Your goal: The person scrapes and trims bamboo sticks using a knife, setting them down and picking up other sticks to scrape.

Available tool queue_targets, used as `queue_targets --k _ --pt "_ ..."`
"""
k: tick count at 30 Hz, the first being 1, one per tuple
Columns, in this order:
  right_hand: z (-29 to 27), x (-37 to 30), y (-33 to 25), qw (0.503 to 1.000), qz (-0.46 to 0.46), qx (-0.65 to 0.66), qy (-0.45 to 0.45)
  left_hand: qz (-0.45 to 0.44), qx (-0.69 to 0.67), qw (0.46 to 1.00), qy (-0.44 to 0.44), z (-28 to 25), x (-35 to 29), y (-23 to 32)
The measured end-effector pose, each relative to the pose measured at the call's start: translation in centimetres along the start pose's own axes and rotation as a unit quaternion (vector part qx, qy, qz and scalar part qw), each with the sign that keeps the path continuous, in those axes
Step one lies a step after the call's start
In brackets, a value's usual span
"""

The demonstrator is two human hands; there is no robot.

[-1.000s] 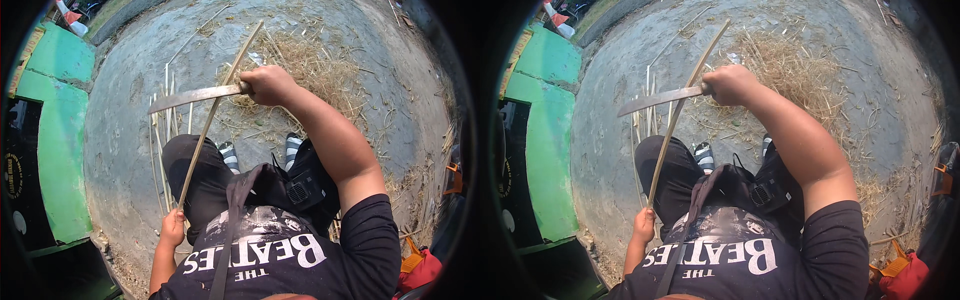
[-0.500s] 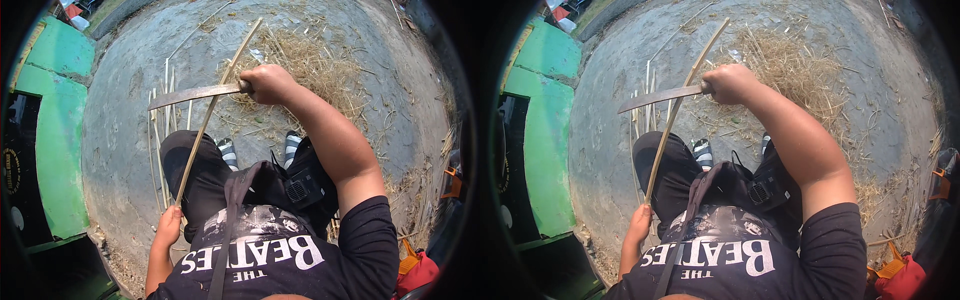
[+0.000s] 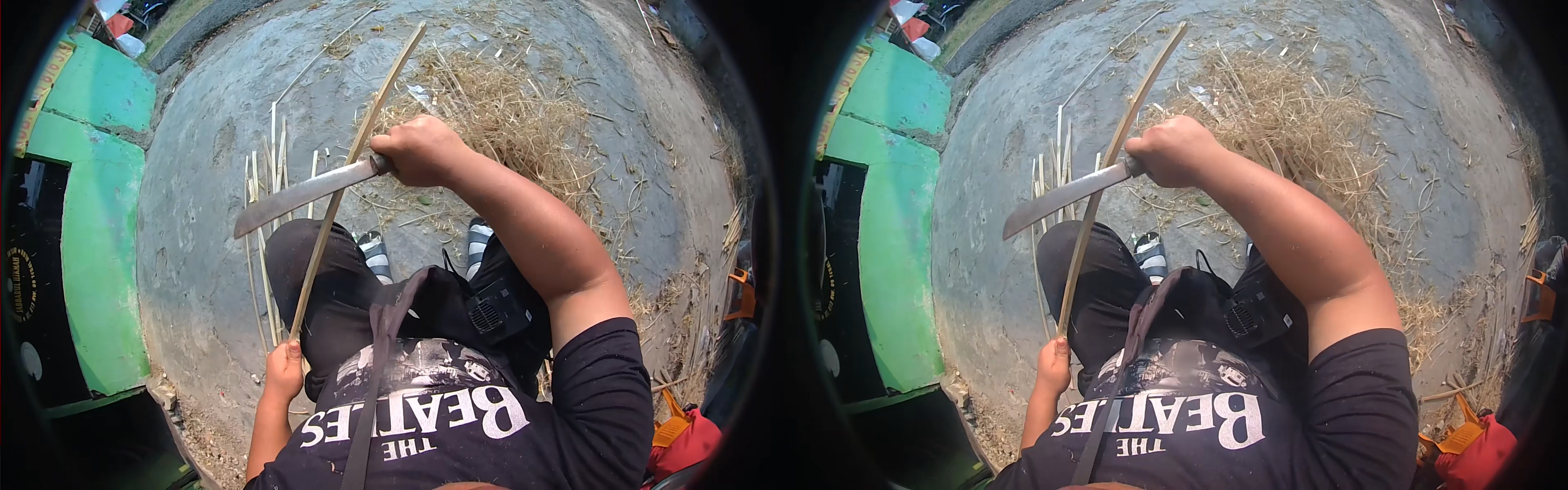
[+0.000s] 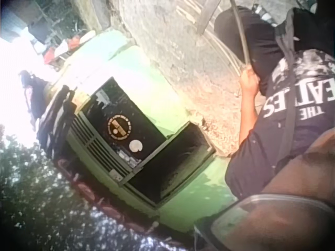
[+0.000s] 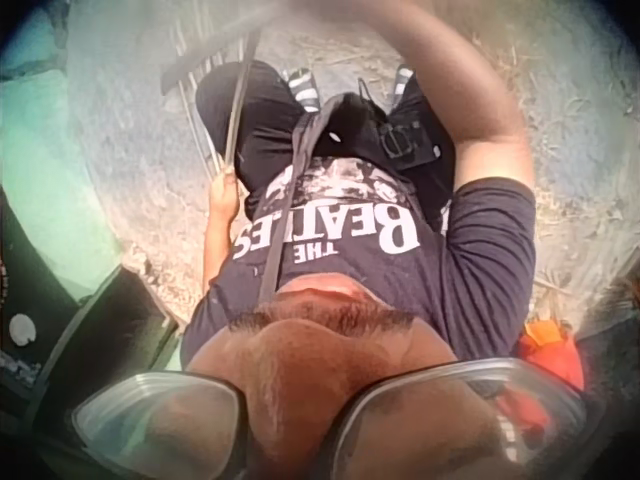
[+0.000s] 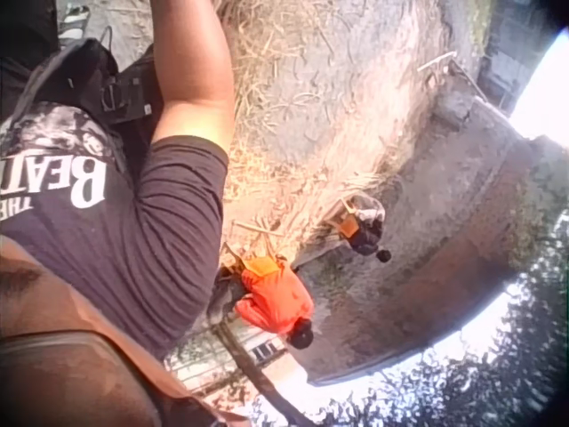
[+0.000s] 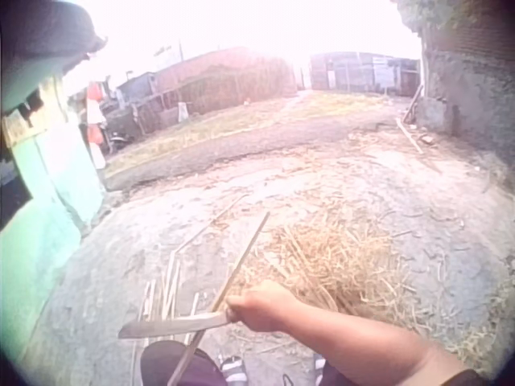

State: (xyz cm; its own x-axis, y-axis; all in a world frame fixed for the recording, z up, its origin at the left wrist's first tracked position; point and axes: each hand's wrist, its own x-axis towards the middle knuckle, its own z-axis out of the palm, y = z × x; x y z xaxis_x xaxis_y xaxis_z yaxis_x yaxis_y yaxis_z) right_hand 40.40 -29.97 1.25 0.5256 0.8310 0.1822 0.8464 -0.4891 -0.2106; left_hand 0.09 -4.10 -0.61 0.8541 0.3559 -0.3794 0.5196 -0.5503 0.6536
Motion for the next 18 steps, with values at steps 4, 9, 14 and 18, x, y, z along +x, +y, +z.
queue_targets --k 4,9,14,18 --pt "1.3 -0.1 3.8 0.989 0.108 0.057 0.078 0.05 0.018 0.997 0.047 0.6 -0.1 -0.1" --pt "1.0 -1.2 7.3 0.936 0.296 0.148 0.117 0.025 0.011 0.999 0.033 0.5 0.3 0.7" --pt "-1.2 -0.5 -1.3 1.0 -0.027 -0.006 0.005 0.045 0.051 0.997 0.047 0.6 -0.3 -0.1" --pt "0.7 -0.6 2.9 0.995 0.084 0.053 0.033 0.067 0.023 0.996 0.062 1.2 1.1 -1.1"
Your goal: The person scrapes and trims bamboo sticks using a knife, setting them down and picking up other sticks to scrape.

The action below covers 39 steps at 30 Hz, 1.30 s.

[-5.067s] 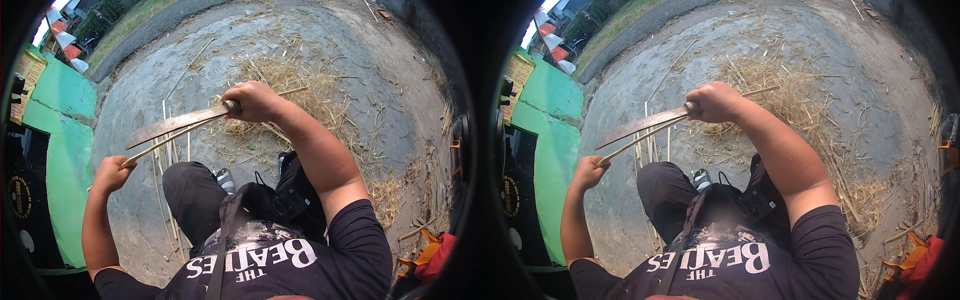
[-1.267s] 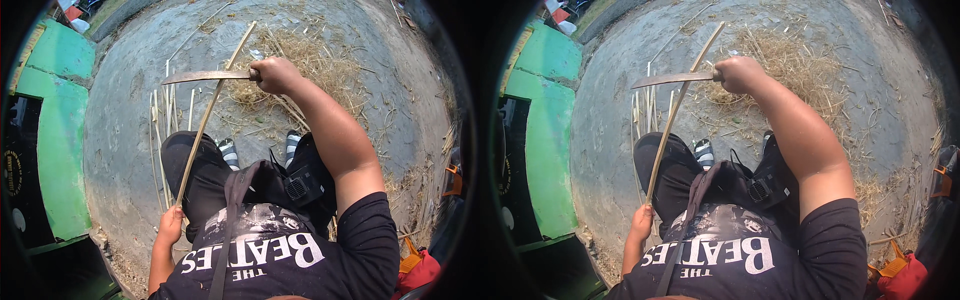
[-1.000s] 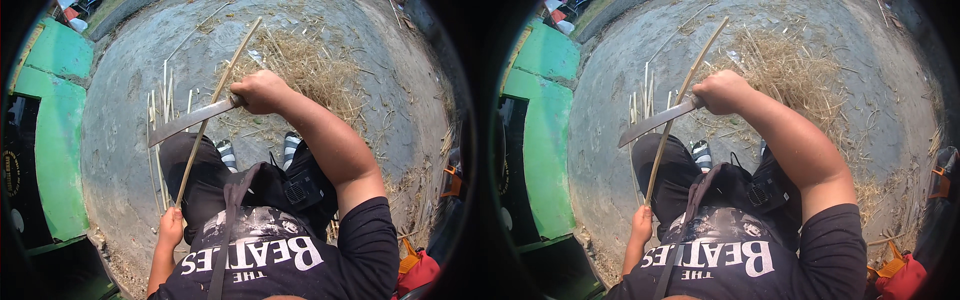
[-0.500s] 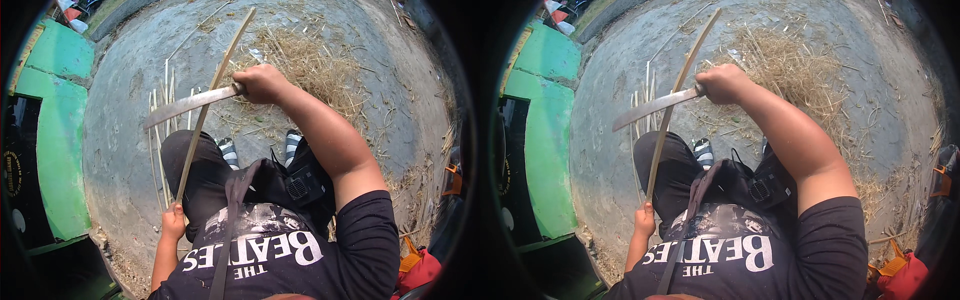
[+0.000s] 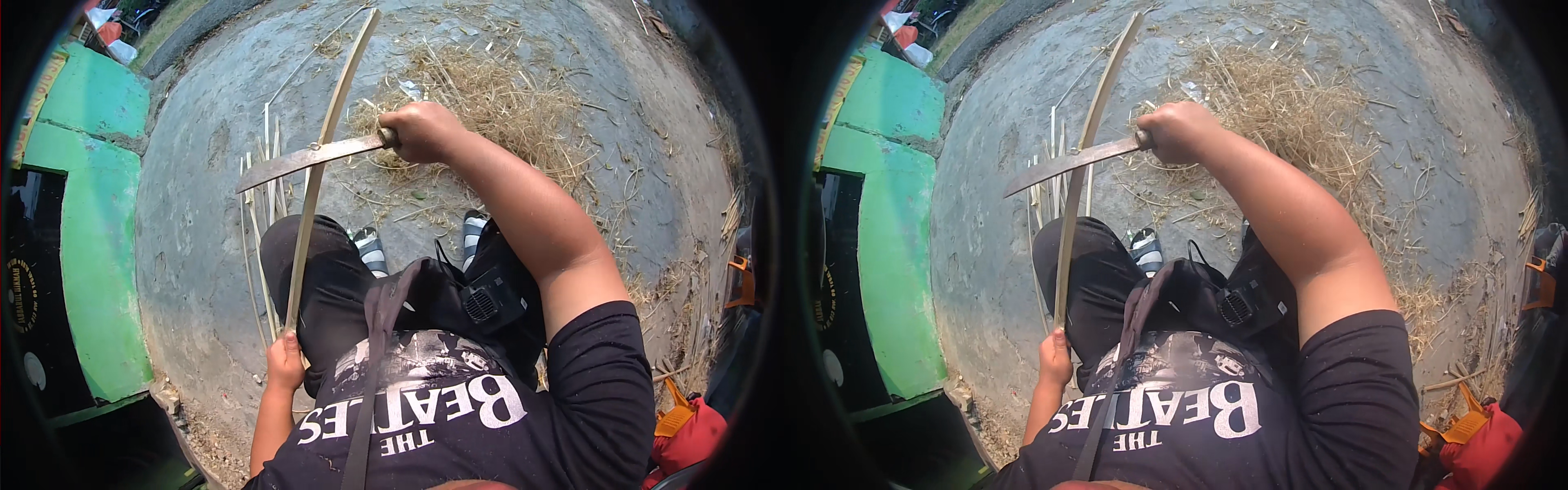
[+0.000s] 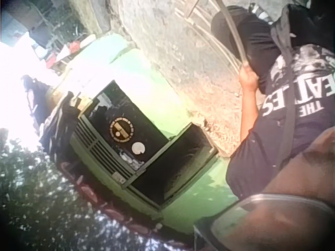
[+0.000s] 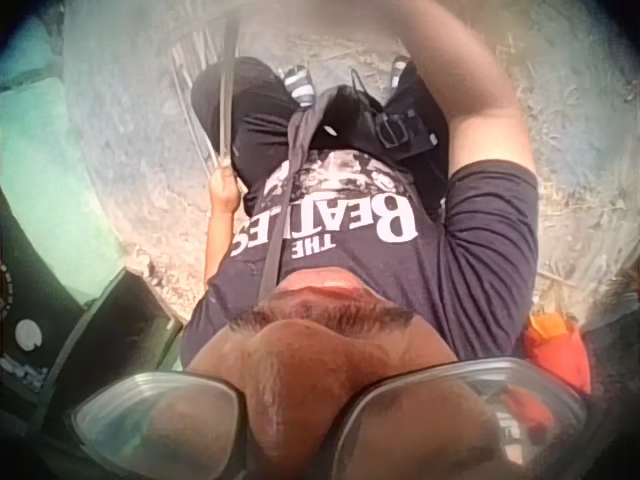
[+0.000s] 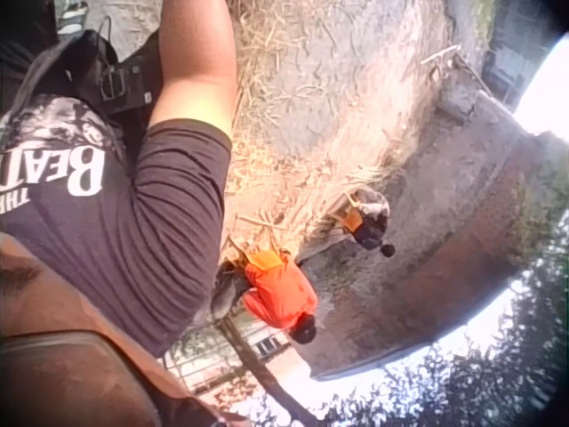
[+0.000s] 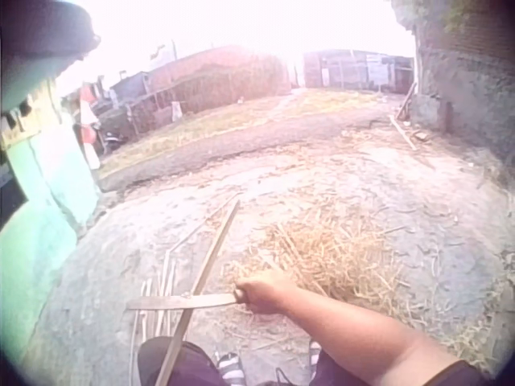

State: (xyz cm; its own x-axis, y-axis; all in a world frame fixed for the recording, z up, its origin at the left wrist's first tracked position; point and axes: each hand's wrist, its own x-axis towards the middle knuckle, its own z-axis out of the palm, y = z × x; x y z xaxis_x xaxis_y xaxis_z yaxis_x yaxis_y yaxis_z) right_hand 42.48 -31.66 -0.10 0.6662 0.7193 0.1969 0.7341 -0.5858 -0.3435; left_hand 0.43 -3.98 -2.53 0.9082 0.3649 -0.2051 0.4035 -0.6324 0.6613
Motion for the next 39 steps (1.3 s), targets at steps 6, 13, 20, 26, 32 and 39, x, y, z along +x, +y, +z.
queue_targets --k 6,13,20,26,32,39 --pt "0.5 -0.2 -3.8 0.999 -0.02 -0.018 -0.045 -0.139 -0.152 0.974 -0.097 -1.5 -0.7 0.4" --pt "0.6 0.2 -0.2 0.995 0.101 0.001 -0.02 -0.06 -0.085 0.993 -0.061 -1.3 0.1 1.5" --pt "-0.5 -0.1 -5.6 0.989 -0.103 -0.082 -0.074 -0.076 -0.108 0.987 -0.087 -1.8 -0.7 0.3" --pt "0.1 -0.1 1.4 0.994 0.102 -0.027 0.004 -0.162 -0.168 0.964 -0.13 -2.8 0.8 1.5" --pt "0.3 -0.2 -4.0 0.991 -0.12 -0.046 -0.034 -0.117 -0.163 0.972 -0.12 -2.4 -0.9 -0.2" --pt "-0.7 -0.2 2.7 0.995 0.082 -0.053 -0.004 -0.191 -0.193 0.949 -0.157 -3.7 -1.4 2.9"
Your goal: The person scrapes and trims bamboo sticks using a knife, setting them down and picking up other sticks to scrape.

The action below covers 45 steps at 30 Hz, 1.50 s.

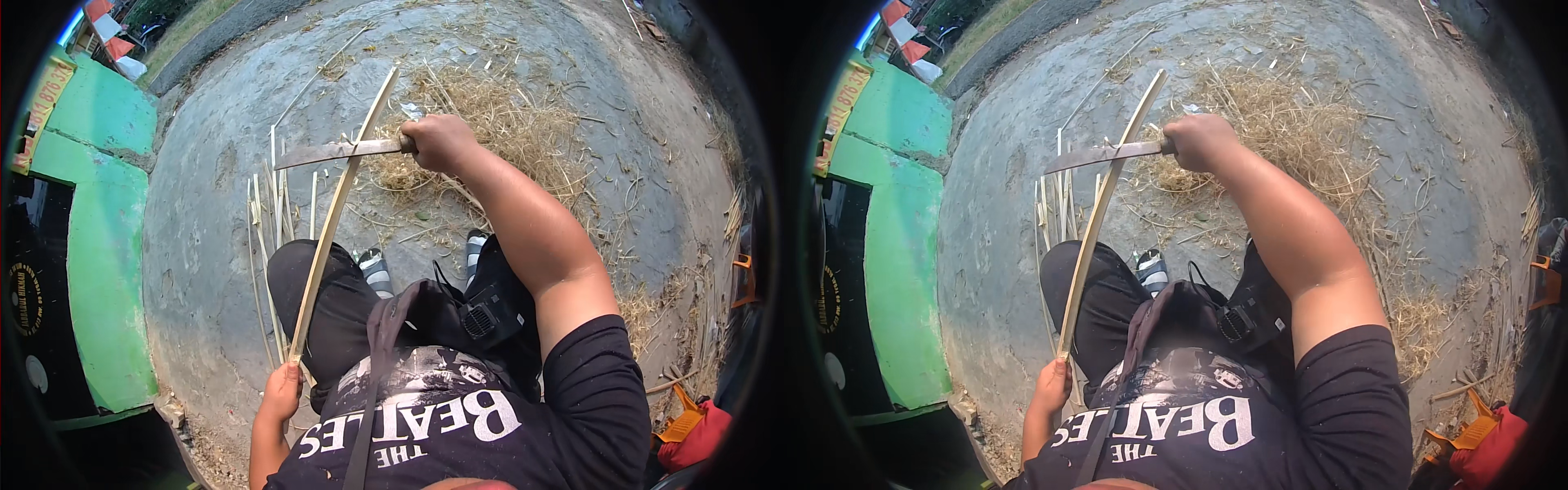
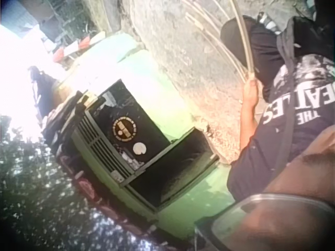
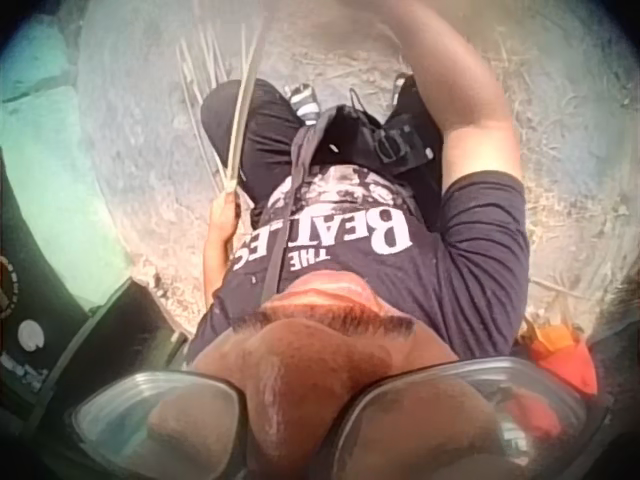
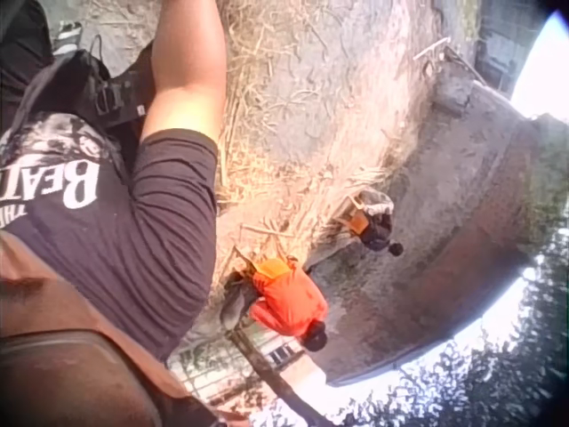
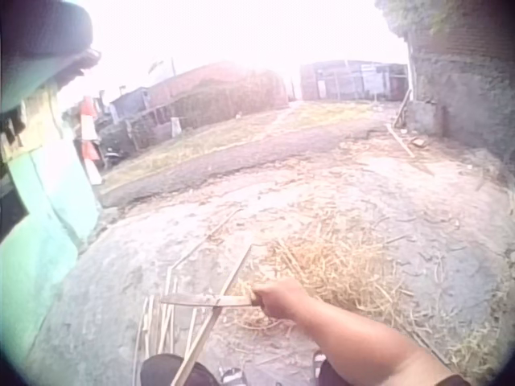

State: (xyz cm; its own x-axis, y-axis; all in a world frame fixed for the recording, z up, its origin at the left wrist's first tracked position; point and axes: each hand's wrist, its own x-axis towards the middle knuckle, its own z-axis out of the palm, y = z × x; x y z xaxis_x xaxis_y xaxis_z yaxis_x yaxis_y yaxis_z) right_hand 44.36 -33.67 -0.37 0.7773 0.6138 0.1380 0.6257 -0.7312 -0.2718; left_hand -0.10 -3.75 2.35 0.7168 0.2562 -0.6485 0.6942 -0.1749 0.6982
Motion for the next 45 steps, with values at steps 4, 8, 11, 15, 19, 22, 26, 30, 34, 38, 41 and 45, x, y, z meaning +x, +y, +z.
queue_targets --k 4,8,11,15,19,22,26,30,34,38,41,45 --pt "1.0 -0.5 -2.8 0.994 -0.105 0.032 -0.007 -0.036 -0.052 0.997 -0.033 -1.0 -0.4 -1.1" --pt "0.4 -0.7 -4.4 0.983 -0.173 0.006 -0.068 -0.013 -0.02 1.0 -0.02 -0.6 -1.5 -1.2" --pt "0.2 0.2 -0.6 0.99 0.036 0.1 -0.095 0.009 0.018 1.0 0.002 -1.4 -1.8 -1.1" --pt "0.2 -0.9 -2.1 0.997 0.006 0.016 -0.072 -0.02 -0.014 0.999 -0.027 -1.3 -1.5 -1.3" --pt "0.4 -1.7 -5.6 0.989 -0.137 0.021 -0.059 -0.049 -0.1 0.993 -0.032 -1.1 -1.4 -2.1" --pt "0.3 -0.5 -4.0 0.993 -0.112 0.016 -0.036 0.038 0.041 0.998 0.027 -2.2 -1.8 -3.6" --pt "-0.4 -0.2 -1.3 0.998 0.034 0.032 -0.032 0.018 0.031 0.999 0.014 -1.8 -1.9 -1.0" --pt "-0.5 -0.6 -3.8 0.998 -0.065 0.021 -0.001 -0.019 -0.096 0.994 -0.039 -2.0 -1.4 -2.4" --pt "-0.6 -1.9 -6.3 0.967 -0.246 -0.06 -0.008 -0.018 -0.076 0.997 -0.012 -1.7 -2.1 -1.7" --pt "-1.3 -0.5 0.3 0.998 -0.003 0.028 0.062 0.049 0.068 0.995 0.062 -2.2 -3.6 -2.1" --pt "-1.5 -0.6 1.3 0.998 0.041 0.004 0.039 0.011 0.039 0.999 0.037 -1.4 -2.4 -0.9" --pt "-1.2 -1.1 -1.5 0.999 0.011 0.035 0.012 -0.01 -0.026 0.999 0.022 -1.1 -3.0 -1.9"
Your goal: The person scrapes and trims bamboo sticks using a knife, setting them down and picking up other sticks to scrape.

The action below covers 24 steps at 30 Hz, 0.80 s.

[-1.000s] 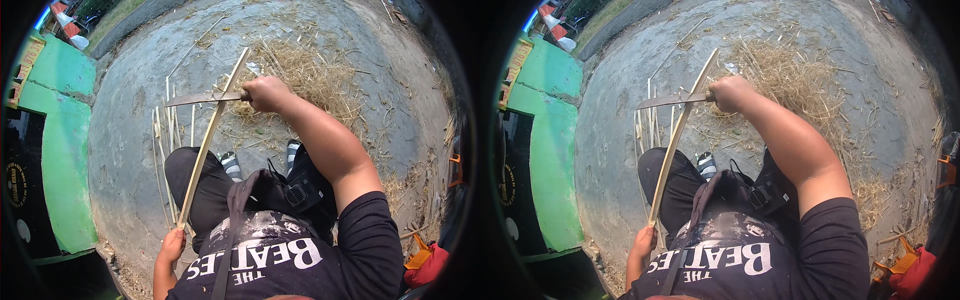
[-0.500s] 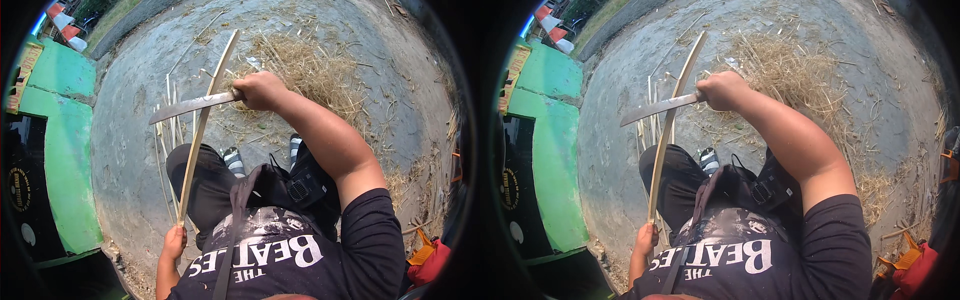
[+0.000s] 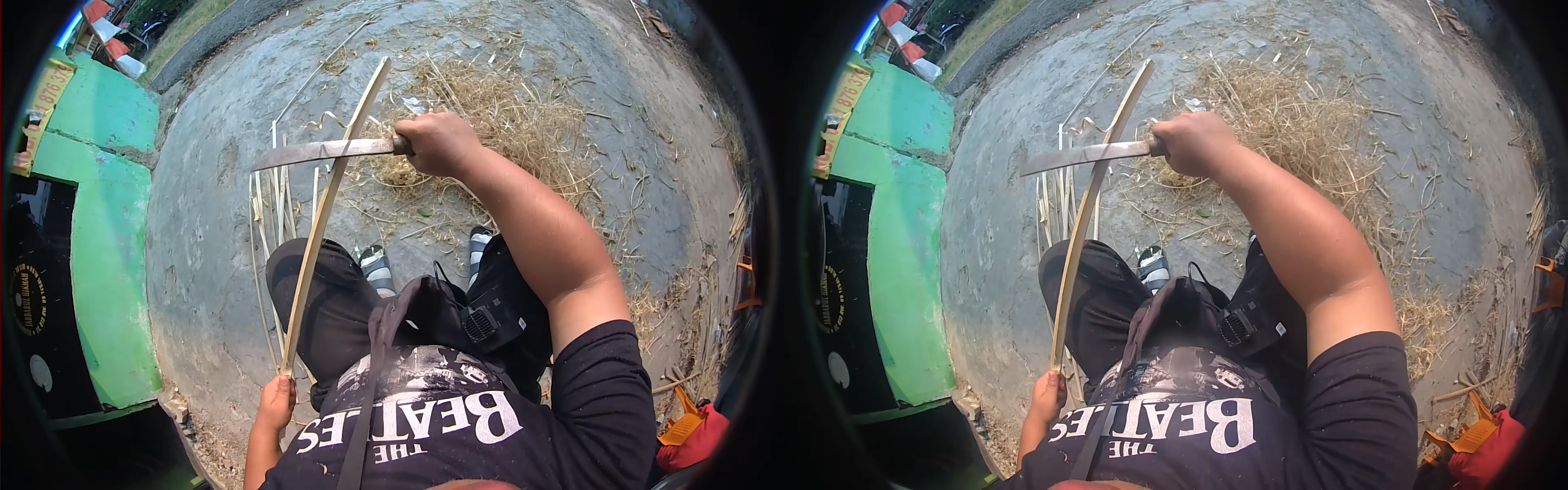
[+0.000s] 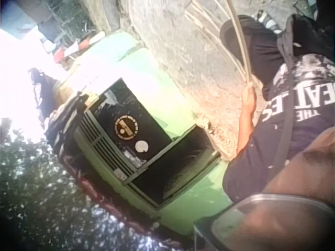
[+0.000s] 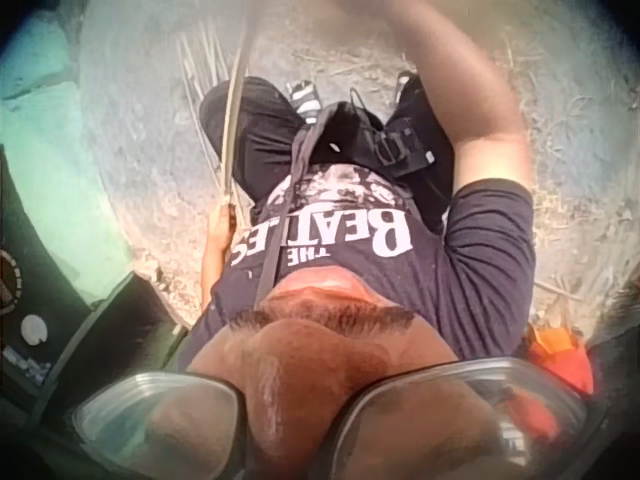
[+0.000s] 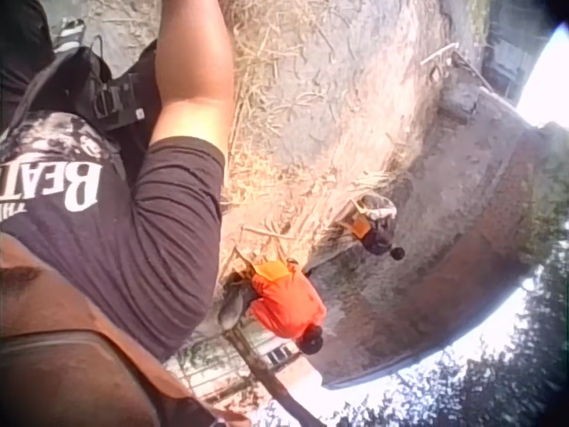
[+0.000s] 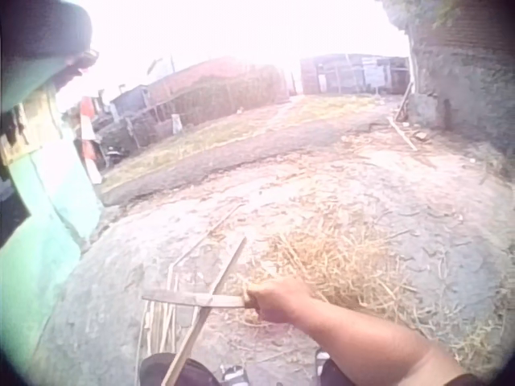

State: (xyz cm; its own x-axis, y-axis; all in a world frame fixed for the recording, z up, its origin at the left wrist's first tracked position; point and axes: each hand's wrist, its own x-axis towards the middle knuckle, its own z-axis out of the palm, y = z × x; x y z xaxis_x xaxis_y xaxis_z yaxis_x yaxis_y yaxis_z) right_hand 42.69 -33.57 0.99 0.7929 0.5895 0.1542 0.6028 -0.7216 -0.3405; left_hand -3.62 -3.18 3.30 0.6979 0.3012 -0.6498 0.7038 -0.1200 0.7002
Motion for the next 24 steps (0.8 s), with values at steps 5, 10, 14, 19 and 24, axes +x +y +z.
queue_targets --k 5,10,14,19,24 --pt "0.8 1.0 -0.3 0.98 -0.184 -0.061 0.046 0.013 -0.005 1.0 -0.021 -0.1 0.8 -0.9" --pt "0.3 0.7 4.1 0.993 0.106 -0.028 0.035 0.03 0.053 0.998 0.0 -0.2 0.7 -0.3" --pt "0.4 0.3 1.3 0.999 0.045 -0.005 0.007 0.001 0.001 1.0 -0.017 -0.3 0.6 -0.5" --pt "1.3 0.6 -2.6 0.967 -0.244 -0.067 0.01 -0.006 -0.043 0.999 -0.028 0.0 1.4 0.0" --pt "0.0 1.3 6.0 0.982 0.182 0.033 0.037 0.096 0.186 0.975 0.069 -1.4 -0.8 -1.6"
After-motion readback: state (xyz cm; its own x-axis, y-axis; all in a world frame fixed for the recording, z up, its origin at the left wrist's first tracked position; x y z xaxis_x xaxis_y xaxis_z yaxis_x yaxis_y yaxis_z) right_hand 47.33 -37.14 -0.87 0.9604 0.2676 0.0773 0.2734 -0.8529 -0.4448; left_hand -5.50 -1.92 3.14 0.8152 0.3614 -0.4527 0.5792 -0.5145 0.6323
